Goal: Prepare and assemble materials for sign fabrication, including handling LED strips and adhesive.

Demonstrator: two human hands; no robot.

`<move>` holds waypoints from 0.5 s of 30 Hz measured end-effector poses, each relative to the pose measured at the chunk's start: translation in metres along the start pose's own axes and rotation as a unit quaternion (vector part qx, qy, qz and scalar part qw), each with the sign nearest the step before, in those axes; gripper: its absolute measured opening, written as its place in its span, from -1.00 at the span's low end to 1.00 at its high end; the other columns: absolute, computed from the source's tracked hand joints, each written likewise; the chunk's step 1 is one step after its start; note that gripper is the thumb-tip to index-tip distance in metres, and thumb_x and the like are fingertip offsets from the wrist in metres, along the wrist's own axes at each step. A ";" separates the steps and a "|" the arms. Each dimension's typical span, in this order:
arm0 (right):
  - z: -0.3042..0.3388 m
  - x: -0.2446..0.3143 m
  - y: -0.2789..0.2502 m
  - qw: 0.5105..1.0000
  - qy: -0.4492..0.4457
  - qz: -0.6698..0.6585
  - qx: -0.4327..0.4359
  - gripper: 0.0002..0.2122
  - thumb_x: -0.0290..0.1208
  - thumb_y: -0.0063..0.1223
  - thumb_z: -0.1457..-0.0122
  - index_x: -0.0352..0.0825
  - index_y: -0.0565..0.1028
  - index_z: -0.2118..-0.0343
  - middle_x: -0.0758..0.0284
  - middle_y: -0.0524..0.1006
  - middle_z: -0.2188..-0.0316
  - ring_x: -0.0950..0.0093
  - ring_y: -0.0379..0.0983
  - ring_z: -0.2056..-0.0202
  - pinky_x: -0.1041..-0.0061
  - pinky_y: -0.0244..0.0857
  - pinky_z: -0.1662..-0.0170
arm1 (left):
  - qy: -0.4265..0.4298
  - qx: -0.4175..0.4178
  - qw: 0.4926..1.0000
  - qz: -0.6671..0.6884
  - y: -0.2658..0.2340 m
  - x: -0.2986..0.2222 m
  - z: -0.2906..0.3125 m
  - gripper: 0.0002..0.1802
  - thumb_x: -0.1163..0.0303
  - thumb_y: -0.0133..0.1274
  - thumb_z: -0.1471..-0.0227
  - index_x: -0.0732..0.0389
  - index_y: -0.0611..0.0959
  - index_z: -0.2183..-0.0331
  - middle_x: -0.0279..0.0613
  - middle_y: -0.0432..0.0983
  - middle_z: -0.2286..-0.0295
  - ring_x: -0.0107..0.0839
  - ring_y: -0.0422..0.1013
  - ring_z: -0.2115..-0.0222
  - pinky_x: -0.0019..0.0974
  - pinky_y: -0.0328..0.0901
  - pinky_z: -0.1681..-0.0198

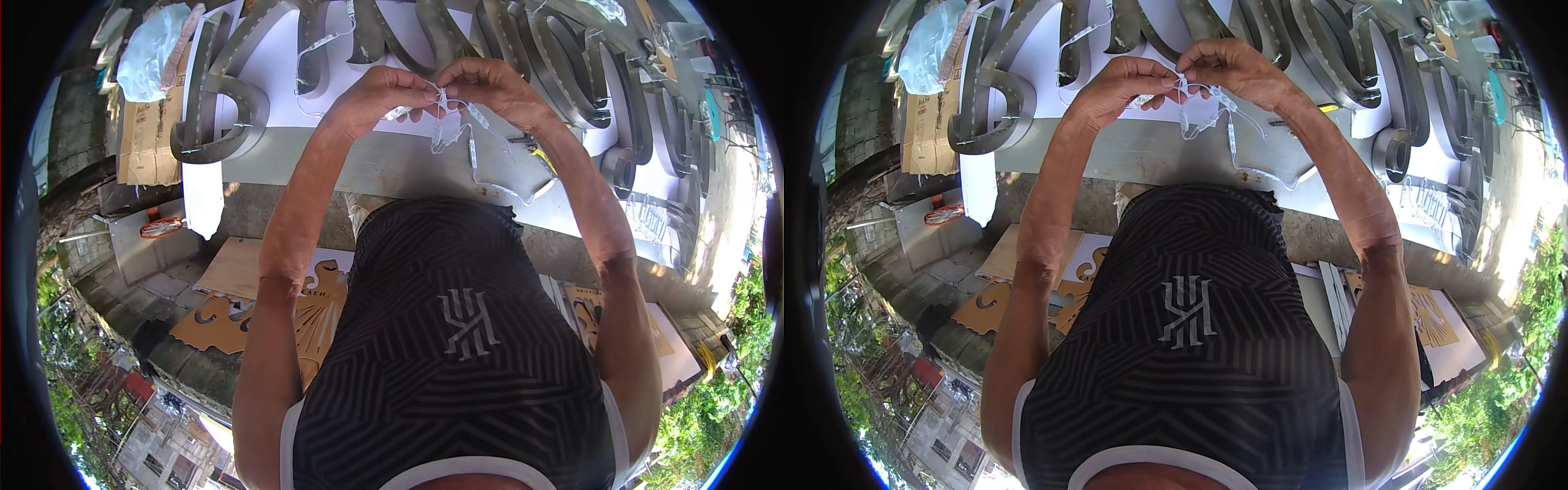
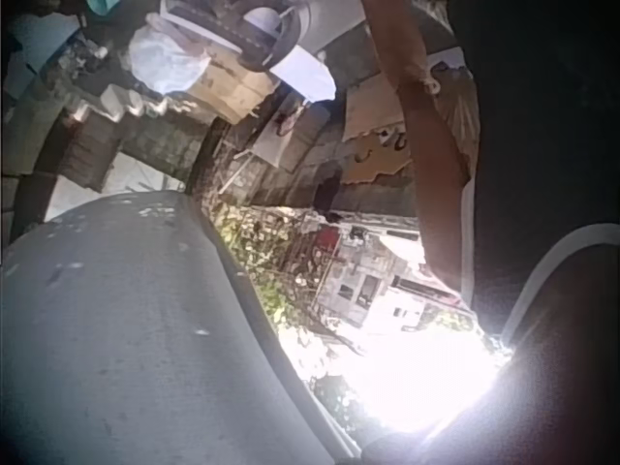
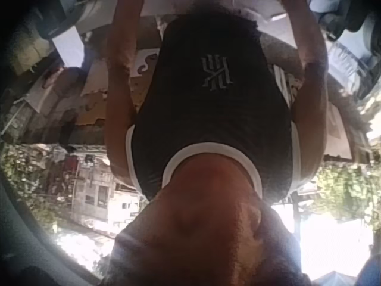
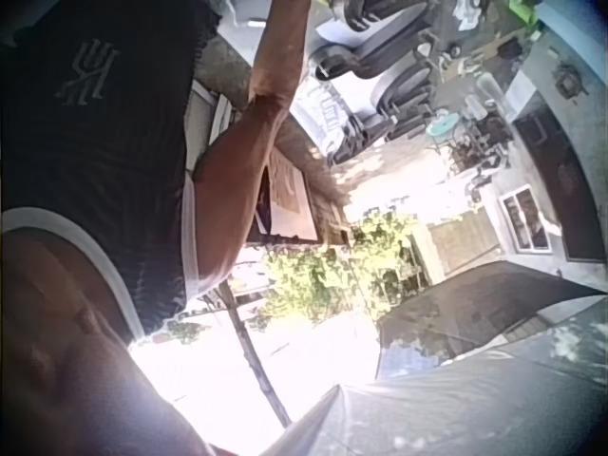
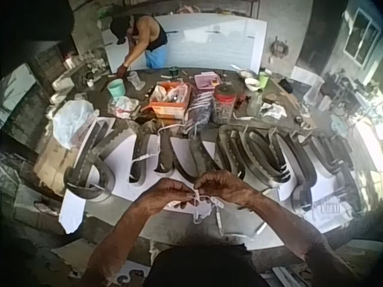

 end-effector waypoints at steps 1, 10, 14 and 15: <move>0.001 0.000 0.000 1.000 -0.004 -0.006 -0.006 -0.85 -0.48 0.09 -0.26 -0.43 0.54 0.18 0.33 0.57 0.41 0.57 0.43 0.42 0.54 0.35 0.29 | -0.002 -0.005 1.000 0.004 0.000 0.001 0.000 -0.76 0.35 0.16 -0.11 0.34 0.69 0.27 -0.11 0.66 0.40 -0.56 0.37 0.54 -0.46 0.22 0.45; 0.002 0.003 -0.002 1.000 -0.007 0.009 -0.011 -0.82 -0.47 0.04 -0.29 -0.44 0.52 0.13 0.31 0.57 0.39 0.55 0.46 0.40 0.53 0.38 0.25 | -0.008 -0.024 1.000 0.017 -0.003 0.006 -0.002 -0.78 0.37 0.17 -0.09 0.35 0.69 0.29 -0.11 0.65 0.43 -0.56 0.36 0.54 -0.45 0.19 0.48; 0.001 0.003 -0.006 1.000 -0.003 0.014 0.018 -0.82 -0.47 0.04 -0.29 -0.42 0.52 0.11 0.32 0.58 0.38 0.55 0.47 0.37 0.52 0.39 0.22 | -0.004 -0.028 0.999 0.026 -0.004 0.004 -0.003 -0.78 0.37 0.16 -0.10 0.36 0.69 0.30 -0.10 0.64 0.43 -0.55 0.37 0.53 -0.46 0.18 0.48; 0.001 0.004 -0.008 1.000 -0.003 0.014 0.017 -0.82 -0.47 0.04 -0.29 -0.42 0.52 0.11 0.32 0.58 0.38 0.55 0.47 0.37 0.52 0.39 0.22 | -0.005 -0.027 0.999 0.025 -0.004 0.005 -0.003 -0.78 0.37 0.16 -0.10 0.36 0.69 0.30 -0.10 0.64 0.43 -0.55 0.37 0.53 -0.46 0.18 0.48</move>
Point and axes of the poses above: each hand's wrist, its own z-axis away from the middle knuckle, its own y-axis out of the palm, x = y × z, the point moved 8 cm from there along -z, towards the middle knuckle
